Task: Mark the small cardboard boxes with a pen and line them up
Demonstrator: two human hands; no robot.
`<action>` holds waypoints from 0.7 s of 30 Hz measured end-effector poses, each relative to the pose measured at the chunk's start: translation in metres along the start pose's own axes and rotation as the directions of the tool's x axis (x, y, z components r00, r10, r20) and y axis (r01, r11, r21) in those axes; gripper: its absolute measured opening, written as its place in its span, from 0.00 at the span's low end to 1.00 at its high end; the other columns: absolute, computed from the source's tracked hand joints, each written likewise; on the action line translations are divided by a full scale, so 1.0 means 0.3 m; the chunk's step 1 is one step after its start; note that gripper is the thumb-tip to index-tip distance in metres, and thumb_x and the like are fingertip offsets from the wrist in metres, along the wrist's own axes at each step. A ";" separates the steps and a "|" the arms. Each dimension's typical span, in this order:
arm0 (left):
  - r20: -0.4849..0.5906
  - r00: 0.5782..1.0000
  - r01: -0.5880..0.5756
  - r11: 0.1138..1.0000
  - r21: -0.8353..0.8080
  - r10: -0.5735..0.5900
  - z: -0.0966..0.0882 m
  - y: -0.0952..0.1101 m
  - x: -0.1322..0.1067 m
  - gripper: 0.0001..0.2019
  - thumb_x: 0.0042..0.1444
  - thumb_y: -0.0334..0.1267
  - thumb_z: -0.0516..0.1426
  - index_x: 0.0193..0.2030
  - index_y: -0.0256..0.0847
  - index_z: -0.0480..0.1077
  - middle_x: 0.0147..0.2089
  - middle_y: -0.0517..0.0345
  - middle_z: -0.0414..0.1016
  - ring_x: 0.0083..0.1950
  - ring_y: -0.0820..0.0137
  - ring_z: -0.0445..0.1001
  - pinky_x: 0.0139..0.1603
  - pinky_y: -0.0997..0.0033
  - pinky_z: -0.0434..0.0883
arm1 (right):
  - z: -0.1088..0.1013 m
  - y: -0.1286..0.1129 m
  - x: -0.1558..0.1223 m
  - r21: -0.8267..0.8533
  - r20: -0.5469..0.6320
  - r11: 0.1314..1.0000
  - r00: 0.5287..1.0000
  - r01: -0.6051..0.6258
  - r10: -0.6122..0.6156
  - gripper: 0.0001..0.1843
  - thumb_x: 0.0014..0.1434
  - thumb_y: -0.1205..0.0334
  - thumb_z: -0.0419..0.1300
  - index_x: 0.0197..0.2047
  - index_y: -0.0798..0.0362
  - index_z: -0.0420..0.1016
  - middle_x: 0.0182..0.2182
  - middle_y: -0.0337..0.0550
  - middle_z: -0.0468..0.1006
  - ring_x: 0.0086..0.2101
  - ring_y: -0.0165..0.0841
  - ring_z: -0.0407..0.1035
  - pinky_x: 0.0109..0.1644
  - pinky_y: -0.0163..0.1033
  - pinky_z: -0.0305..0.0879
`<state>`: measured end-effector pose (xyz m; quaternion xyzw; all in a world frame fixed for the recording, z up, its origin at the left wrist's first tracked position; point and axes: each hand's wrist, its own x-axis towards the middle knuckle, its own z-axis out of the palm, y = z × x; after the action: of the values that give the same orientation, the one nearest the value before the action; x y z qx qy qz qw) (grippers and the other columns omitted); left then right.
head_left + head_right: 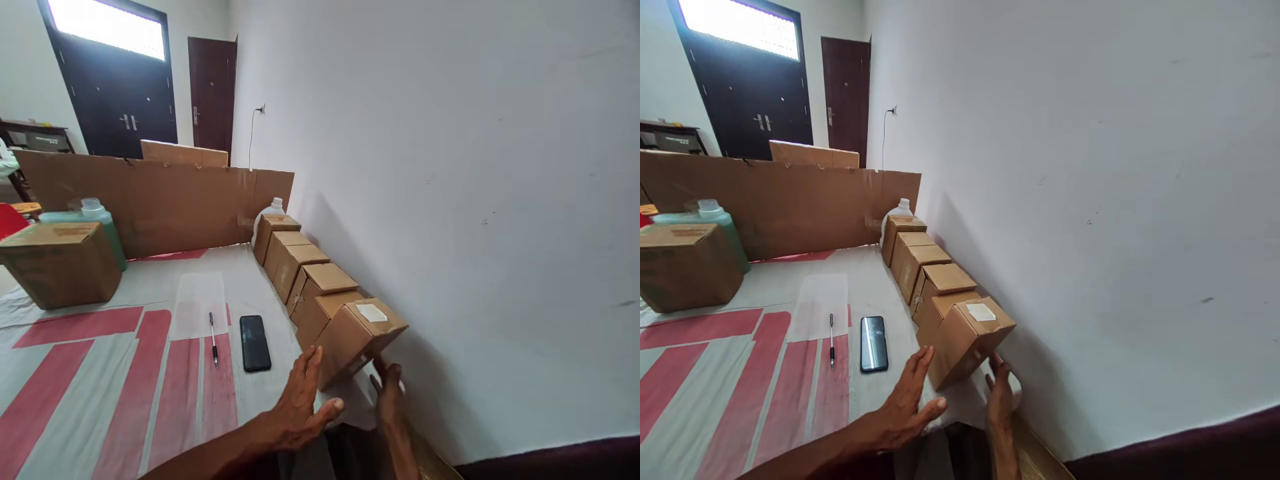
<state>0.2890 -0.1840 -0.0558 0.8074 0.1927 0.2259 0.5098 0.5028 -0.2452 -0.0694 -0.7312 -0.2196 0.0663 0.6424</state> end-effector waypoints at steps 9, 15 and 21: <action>-0.357 0.926 0.039 0.970 -0.241 -0.126 -0.231 0.025 -0.245 0.38 0.70 0.58 0.51 0.80 0.48 0.43 0.82 0.47 0.45 0.80 0.49 0.47 0.79 0.42 0.49 | 0.119 -0.068 -0.462 0.048 0.321 0.876 0.823 0.481 -0.469 0.32 0.71 0.40 0.48 0.70 0.49 0.64 0.64 0.56 0.69 0.63 0.54 0.64 0.65 0.62 0.61; -0.757 0.517 0.048 0.897 -0.439 -0.399 -0.540 -0.108 -0.535 0.37 0.64 0.66 0.53 0.71 0.46 0.65 0.75 0.48 0.63 0.77 0.50 0.57 0.76 0.48 0.57 | 0.419 -0.184 -0.716 0.311 0.624 0.673 0.390 0.671 -0.678 0.31 0.75 0.47 0.45 0.76 0.45 0.55 0.70 0.50 0.64 0.67 0.48 0.61 0.66 0.53 0.62; -0.759 0.330 -0.045 0.794 -0.606 -0.561 -0.635 -0.281 -0.696 0.41 0.55 0.74 0.56 0.57 0.37 0.77 0.61 0.40 0.79 0.65 0.47 0.73 0.65 0.46 0.69 | 0.624 -0.242 -0.816 0.519 0.619 0.433 0.025 0.736 -0.785 0.30 0.73 0.55 0.52 0.75 0.46 0.57 0.69 0.45 0.68 0.69 0.47 0.59 0.68 0.55 0.57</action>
<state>0.0032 -0.1225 -0.0957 0.3233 0.5042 0.5879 0.5438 0.1957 -0.1687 -0.0754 -0.3592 -0.8347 0.0427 0.4151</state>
